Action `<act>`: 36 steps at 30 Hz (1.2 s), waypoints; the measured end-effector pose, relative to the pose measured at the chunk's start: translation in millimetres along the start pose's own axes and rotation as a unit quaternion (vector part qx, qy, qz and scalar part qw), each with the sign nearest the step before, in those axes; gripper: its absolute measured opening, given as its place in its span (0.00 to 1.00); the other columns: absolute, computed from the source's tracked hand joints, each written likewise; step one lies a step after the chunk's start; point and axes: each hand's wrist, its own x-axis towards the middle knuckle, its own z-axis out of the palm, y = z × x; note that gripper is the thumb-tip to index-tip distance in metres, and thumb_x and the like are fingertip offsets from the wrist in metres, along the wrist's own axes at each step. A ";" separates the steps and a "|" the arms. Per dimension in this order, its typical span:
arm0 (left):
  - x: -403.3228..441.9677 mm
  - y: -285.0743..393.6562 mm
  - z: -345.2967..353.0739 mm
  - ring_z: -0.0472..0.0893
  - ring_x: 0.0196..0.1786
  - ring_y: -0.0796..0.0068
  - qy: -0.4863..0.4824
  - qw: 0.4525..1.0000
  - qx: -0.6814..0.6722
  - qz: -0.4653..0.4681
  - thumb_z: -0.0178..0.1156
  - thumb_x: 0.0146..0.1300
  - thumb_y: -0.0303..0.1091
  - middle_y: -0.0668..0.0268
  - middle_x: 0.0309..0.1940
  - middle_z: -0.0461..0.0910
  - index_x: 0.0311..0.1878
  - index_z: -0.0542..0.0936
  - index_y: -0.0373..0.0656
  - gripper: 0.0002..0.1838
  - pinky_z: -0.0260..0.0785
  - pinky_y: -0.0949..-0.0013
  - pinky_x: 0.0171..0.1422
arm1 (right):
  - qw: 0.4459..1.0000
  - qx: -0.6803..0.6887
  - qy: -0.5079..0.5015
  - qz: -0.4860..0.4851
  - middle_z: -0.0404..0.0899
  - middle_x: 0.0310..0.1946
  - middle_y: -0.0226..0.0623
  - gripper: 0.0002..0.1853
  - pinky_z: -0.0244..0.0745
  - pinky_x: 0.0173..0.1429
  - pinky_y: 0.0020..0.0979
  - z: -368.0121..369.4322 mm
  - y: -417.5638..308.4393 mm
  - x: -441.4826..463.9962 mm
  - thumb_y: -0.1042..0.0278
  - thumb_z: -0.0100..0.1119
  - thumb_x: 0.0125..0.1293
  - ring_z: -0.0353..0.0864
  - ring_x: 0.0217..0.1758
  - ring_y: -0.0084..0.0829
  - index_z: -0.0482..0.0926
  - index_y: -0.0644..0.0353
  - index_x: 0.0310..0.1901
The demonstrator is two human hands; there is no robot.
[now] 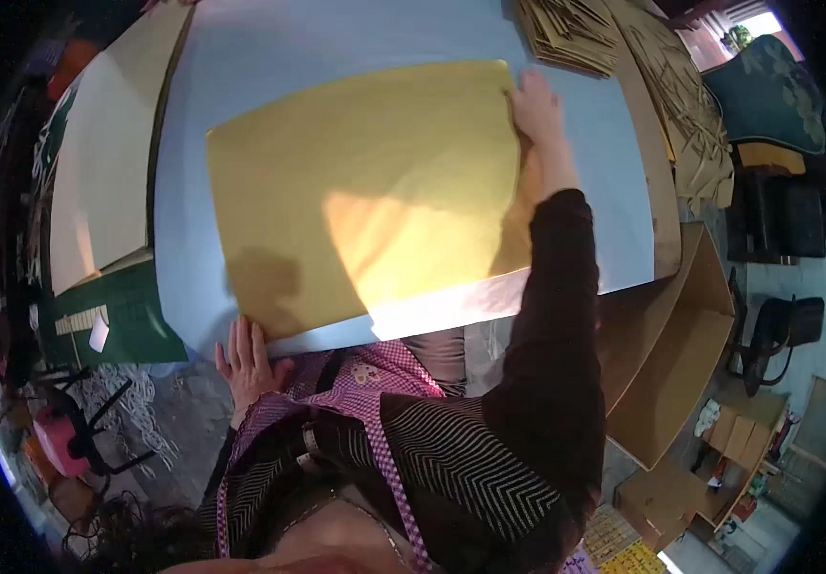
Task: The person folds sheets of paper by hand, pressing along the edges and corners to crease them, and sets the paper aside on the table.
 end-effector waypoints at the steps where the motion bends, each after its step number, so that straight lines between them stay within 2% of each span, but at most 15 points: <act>1: 4.0 -1.4 -3.3 0.59 0.73 0.56 0.001 1.000 0.002 -0.009 0.55 0.59 0.63 0.53 0.71 0.59 0.67 0.66 0.38 0.43 0.39 0.42 0.74 | 0.998 0.032 0.004 0.047 0.61 0.69 0.41 0.18 0.57 0.72 0.46 2.0 19.9 -3.8 0.58 0.45 0.69 0.58 0.73 0.43 0.71 0.53 0.58; 2: 8.5 -3.4 -5.9 0.61 0.71 0.56 0.021 0.999 -0.023 0.009 0.58 0.58 0.58 0.53 0.69 0.62 0.64 0.68 0.38 0.38 0.42 0.43 0.73 | 0.999 0.036 0.005 0.035 0.61 0.69 0.41 0.18 0.57 0.72 0.46 40.5 76.3 -9.7 0.58 0.45 0.69 0.58 0.73 0.43 0.71 0.53 0.58; 3: 10.8 -6.3 -8.8 0.64 0.69 0.56 0.041 0.998 -0.046 0.021 0.61 0.58 0.53 0.53 0.67 0.64 0.61 0.70 0.39 0.34 0.46 0.45 0.72 | 0.998 0.020 0.040 -0.050 0.61 0.69 0.43 0.30 0.52 0.71 0.54 75.9 116.6 -5.7 0.44 0.42 0.69 0.57 0.73 0.43 0.66 0.56 0.65; 4: 12.8 -9.9 -13.2 0.64 0.69 0.56 0.039 0.998 -0.042 -0.002 0.61 0.58 0.53 0.53 0.67 0.64 0.61 0.70 0.39 0.34 0.46 0.45 0.72 | 0.999 -0.010 -0.040 -0.026 0.60 0.70 0.42 0.30 0.50 0.71 0.55 45.8 109.9 -23.1 0.45 0.41 0.69 0.57 0.73 0.43 0.64 0.56 0.66; 6: 24.9 -12.8 -21.4 0.71 0.59 0.58 0.093 0.990 -0.076 0.067 0.63 0.57 0.44 0.53 0.58 0.71 0.51 0.74 0.37 0.23 0.55 0.51 0.67 | 0.988 -0.070 -0.140 -0.018 0.57 0.72 0.42 0.31 0.50 0.72 0.54 -8.2 71.4 -57.6 0.45 0.40 0.71 0.54 0.75 0.42 0.61 0.56 0.69; 7: 31.0 -15.1 -25.9 0.71 0.59 0.58 0.097 0.992 -0.073 0.041 0.63 0.57 0.44 0.53 0.58 0.71 0.51 0.74 0.37 0.23 0.55 0.51 0.67 | 0.994 -0.044 -0.104 -0.007 0.56 0.73 0.42 0.32 0.48 0.73 0.54 -25.2 42.9 -78.3 0.46 0.42 0.71 0.53 0.76 0.42 0.59 0.56 0.70; 8: 36.4 -18.5 -30.6 0.72 0.54 0.58 0.074 0.992 -0.074 0.075 0.62 0.57 0.42 0.53 0.53 0.73 0.47 0.75 0.37 0.21 0.59 0.54 0.62 | 0.997 -0.015 -0.069 0.007 0.55 0.73 0.42 0.33 0.46 0.74 0.53 -36.6 13.5 -102.6 0.47 0.43 0.71 0.51 0.77 0.42 0.58 0.57 0.71; 9: 38.0 -20.6 -34.0 0.74 0.49 0.59 0.049 0.989 -0.076 0.113 0.62 0.57 0.41 0.53 0.48 0.74 0.44 0.75 0.36 0.19 0.63 0.56 0.58 | 0.995 -0.019 -0.042 -0.092 0.54 0.74 0.42 0.34 0.45 0.75 0.52 -37.8 -4.2 -128.3 0.51 0.48 0.69 0.51 0.77 0.43 0.56 0.57 0.72; 10: 36.8 -21.6 -32.7 0.74 0.49 0.59 0.052 0.991 -0.075 0.098 0.62 0.57 0.41 0.53 0.48 0.74 0.44 0.75 0.36 0.19 0.63 0.56 0.58 | 0.982 -0.022 -0.011 -0.186 0.53 0.74 0.42 0.36 0.44 0.75 0.51 -37.4 -22.8 -152.0 0.54 0.53 0.67 0.51 0.77 0.44 0.54 0.57 0.73; 12: 34.4 -23.7 -27.9 0.73 0.49 0.58 0.088 0.983 -0.010 0.161 0.64 0.53 0.38 0.52 0.50 0.73 0.48 0.75 0.35 0.22 0.65 0.57 0.58 | 0.962 0.084 -0.067 -0.252 0.52 0.74 0.45 0.40 0.40 0.76 0.50 -87.9 -101.5 -196.2 0.55 0.58 0.63 0.49 0.77 0.44 0.54 0.60 0.72; 13: 35.5 -23.4 -30.3 0.74 0.48 0.56 0.131 0.975 0.019 0.179 0.63 0.52 0.39 0.50 0.47 0.73 0.48 0.75 0.33 0.23 0.67 0.57 0.55 | 0.952 0.114 -0.104 -0.263 0.54 0.73 0.46 0.40 0.40 0.76 0.51 -106.4 -133.2 -218.6 0.54 0.59 0.62 0.51 0.77 0.45 0.55 0.60 0.71; 16: 44.5 -25.9 -45.1 0.74 0.48 0.54 0.125 0.965 0.036 0.226 0.63 0.53 0.39 0.50 0.47 0.74 0.49 0.74 0.31 0.24 0.67 0.57 0.56 | 0.897 0.234 -0.199 -0.319 0.58 0.70 0.48 0.38 0.42 0.75 0.53 -130.3 -199.3 -254.4 0.56 0.63 0.59 0.54 0.74 0.47 0.61 0.61 0.67; 21: 49.1 -8.8 -30.3 0.74 0.49 0.52 0.123 0.960 -0.032 0.251 0.61 0.55 0.38 0.47 0.50 0.73 0.49 0.74 0.30 0.23 0.68 0.57 0.54 | 0.906 0.224 -0.116 -0.341 0.61 0.67 0.46 0.35 0.49 0.72 0.53 -107.5 -252.2 -294.6 0.62 0.66 0.56 0.57 0.72 0.47 0.64 0.59 0.65; 29: 53.8 8.0 -37.7 0.78 0.43 0.53 0.105 0.939 0.164 0.282 0.58 0.58 0.41 0.42 0.43 0.77 0.49 0.74 0.28 0.24 0.69 0.63 0.46 | 0.910 0.229 -0.062 -0.340 0.63 0.66 0.46 0.32 0.50 0.72 0.52 -98.1 -263.2 -296.2 0.62 0.65 0.56 0.59 0.71 0.46 0.67 0.61 0.62; 36: 59.1 14.8 -35.5 0.77 0.44 0.53 0.133 0.952 0.111 0.252 0.55 0.58 0.38 0.43 0.45 0.76 0.48 0.75 0.28 0.21 0.70 0.63 0.46 | 0.914 0.212 0.007 -0.346 0.69 0.61 0.46 0.28 0.56 0.70 0.50 -89.6 -271.7 -290.4 0.64 0.65 0.54 0.64 0.68 0.45 0.71 0.61 0.57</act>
